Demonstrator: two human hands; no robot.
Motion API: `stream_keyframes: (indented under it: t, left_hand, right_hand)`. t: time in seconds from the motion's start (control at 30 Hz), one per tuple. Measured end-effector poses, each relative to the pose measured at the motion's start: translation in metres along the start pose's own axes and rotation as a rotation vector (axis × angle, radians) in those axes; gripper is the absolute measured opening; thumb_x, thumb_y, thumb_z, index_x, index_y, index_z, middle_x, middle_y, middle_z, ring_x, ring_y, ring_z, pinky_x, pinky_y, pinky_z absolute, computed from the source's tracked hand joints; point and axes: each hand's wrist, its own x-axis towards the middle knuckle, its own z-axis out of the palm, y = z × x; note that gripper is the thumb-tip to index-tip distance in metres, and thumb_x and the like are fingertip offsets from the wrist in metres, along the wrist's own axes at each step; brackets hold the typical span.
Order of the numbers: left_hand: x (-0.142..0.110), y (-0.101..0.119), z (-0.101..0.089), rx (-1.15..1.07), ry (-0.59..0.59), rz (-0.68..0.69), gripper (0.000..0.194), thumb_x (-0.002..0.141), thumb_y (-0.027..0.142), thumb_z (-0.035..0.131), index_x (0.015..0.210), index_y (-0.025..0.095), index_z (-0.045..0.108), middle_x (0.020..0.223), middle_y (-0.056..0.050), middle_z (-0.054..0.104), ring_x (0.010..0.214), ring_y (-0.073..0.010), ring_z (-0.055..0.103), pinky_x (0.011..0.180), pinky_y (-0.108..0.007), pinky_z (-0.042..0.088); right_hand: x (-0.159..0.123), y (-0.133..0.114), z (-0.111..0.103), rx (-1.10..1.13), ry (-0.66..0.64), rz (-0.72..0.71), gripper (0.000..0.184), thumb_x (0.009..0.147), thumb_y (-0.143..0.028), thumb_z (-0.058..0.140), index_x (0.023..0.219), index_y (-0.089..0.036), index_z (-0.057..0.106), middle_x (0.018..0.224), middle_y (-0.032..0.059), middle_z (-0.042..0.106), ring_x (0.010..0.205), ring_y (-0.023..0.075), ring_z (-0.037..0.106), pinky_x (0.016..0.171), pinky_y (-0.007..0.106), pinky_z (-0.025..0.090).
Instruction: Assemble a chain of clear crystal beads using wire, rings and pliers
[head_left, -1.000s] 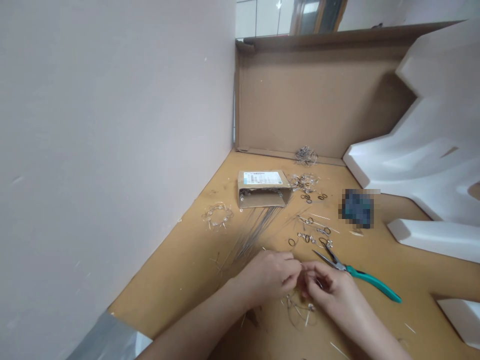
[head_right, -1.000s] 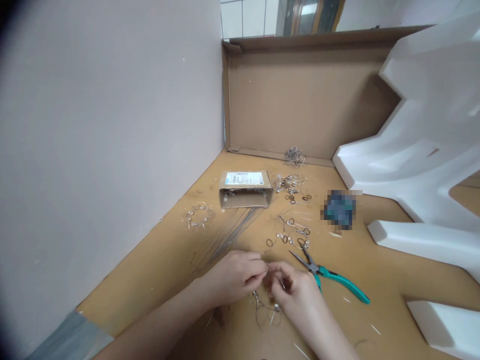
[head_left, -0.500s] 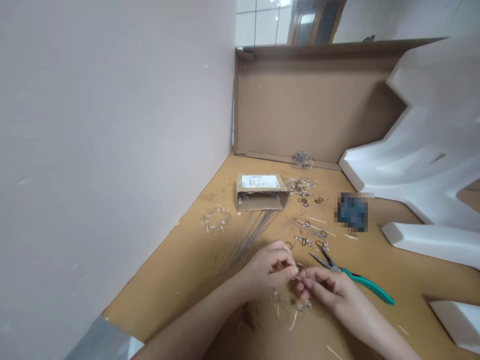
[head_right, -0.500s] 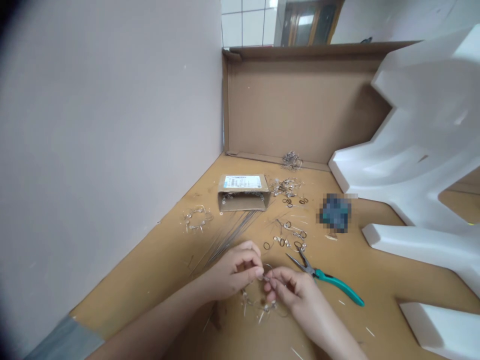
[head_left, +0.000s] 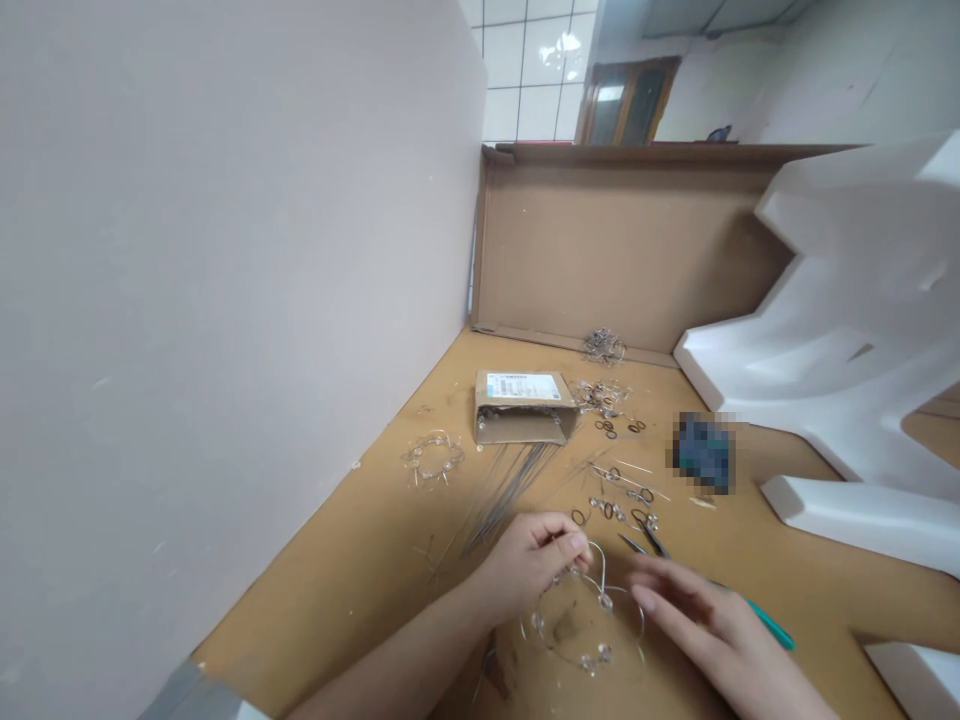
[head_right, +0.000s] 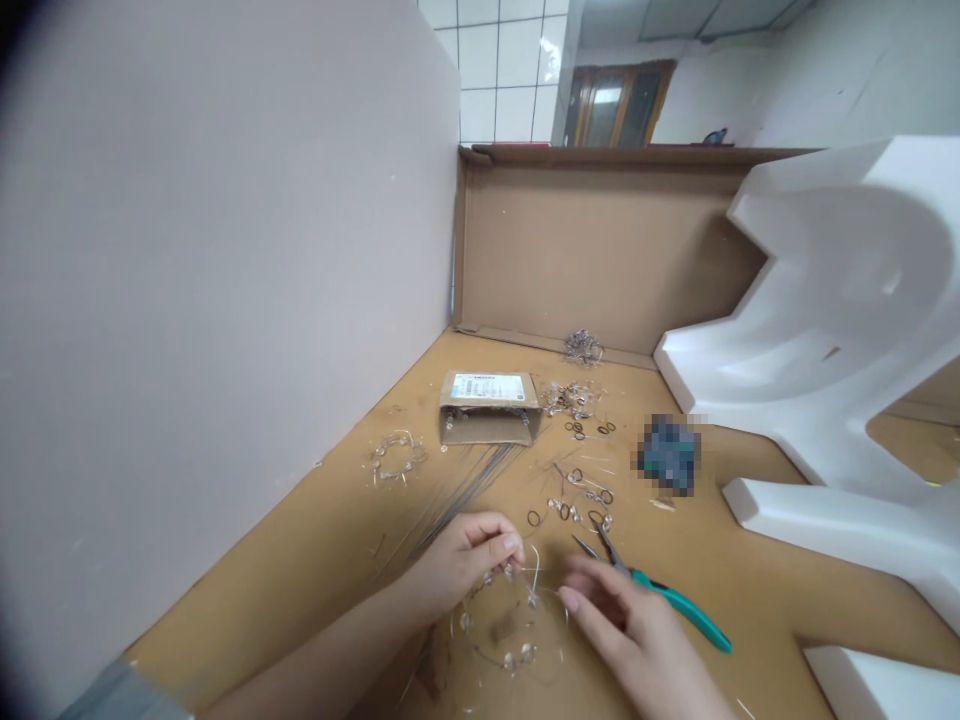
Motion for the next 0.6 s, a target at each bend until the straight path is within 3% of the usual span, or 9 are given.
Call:
stream_keyframes:
  t: [0.1, 0.17, 0.23, 0.37, 0.6]
  left_hand:
    - [-0.001, 0.002, 0.0, 0.0, 0.015, -0.012, 0.03, 0.08, 0.038, 0.051, 0.067, 0.013, 0.06, 0.064, 0.0, 0.058, 0.058, -0.0088, 0.044, 0.06, -0.021, 0.035]
    - [-0.001, 0.002, 0.0, -0.007, 0.015, -0.011, 0.028, 0.079, 0.037, 0.051, 0.067, 0.013, 0.06, 0.064, 0.0, 0.058, 0.059, -0.0091, 0.046, 0.06, -0.021, 0.035]
    - [-0.002, 0.003, 0.0, -0.012, 0.012, 0.001, 0.026, 0.079, 0.035, 0.051, 0.067, 0.014, 0.059, 0.064, -0.001, 0.058, 0.061, -0.01, 0.048, 0.062, -0.022, 0.036]
    - [-0.003, 0.005, 0.0, -0.006, 0.011, 0.038, 0.026, 0.079, 0.034, 0.05, 0.066, 0.013, 0.059, 0.065, -0.001, 0.058, 0.062, -0.0105, 0.049, 0.064, -0.022, 0.037]
    - [-0.003, 0.006, 0.0, -0.013, 0.04, 0.093, 0.024, 0.08, 0.031, 0.051, 0.066, 0.013, 0.058, 0.066, -0.002, 0.058, 0.066, -0.0121, 0.053, 0.065, -0.023, 0.04]
  right_hand:
    - [-0.011, 0.043, -0.015, -0.501, 0.26, -0.032, 0.055, 0.075, -0.054, 0.051, 0.115, -0.016, 0.058, 0.118, 0.0162, 0.061, 0.108, 0.0346, 0.054, 0.091, 0.05, 0.04]
    - [-0.018, 0.068, -0.02, -0.718, 0.294, -0.01, 0.065, 0.071, -0.053, 0.053, 0.117, -0.008, 0.056, 0.12, 0.0211, 0.058, 0.107, 0.039, 0.054, 0.086, 0.053, 0.043]
    - [-0.022, 0.081, -0.019, -0.82, 0.257, 0.008, 0.066, 0.071, -0.05, 0.052, 0.122, -0.007, 0.052, 0.122, 0.0196, 0.057, 0.106, 0.0384, 0.054, 0.082, 0.051, 0.045]
    - [-0.021, 0.073, -0.014, -0.925, 0.209, 0.062, 0.066, 0.07, -0.045, 0.051, 0.125, -0.009, 0.048, 0.124, 0.0173, 0.056, 0.103, 0.0378, 0.055, 0.078, 0.05, 0.046]
    - [-0.005, 0.058, -0.025, -1.035, 0.094, 0.135, 0.046, 0.073, -0.023, 0.041, 0.116, -0.016, 0.054, 0.097, 0.012, 0.065, 0.085, 0.0323, 0.063, 0.07, 0.046, 0.047]
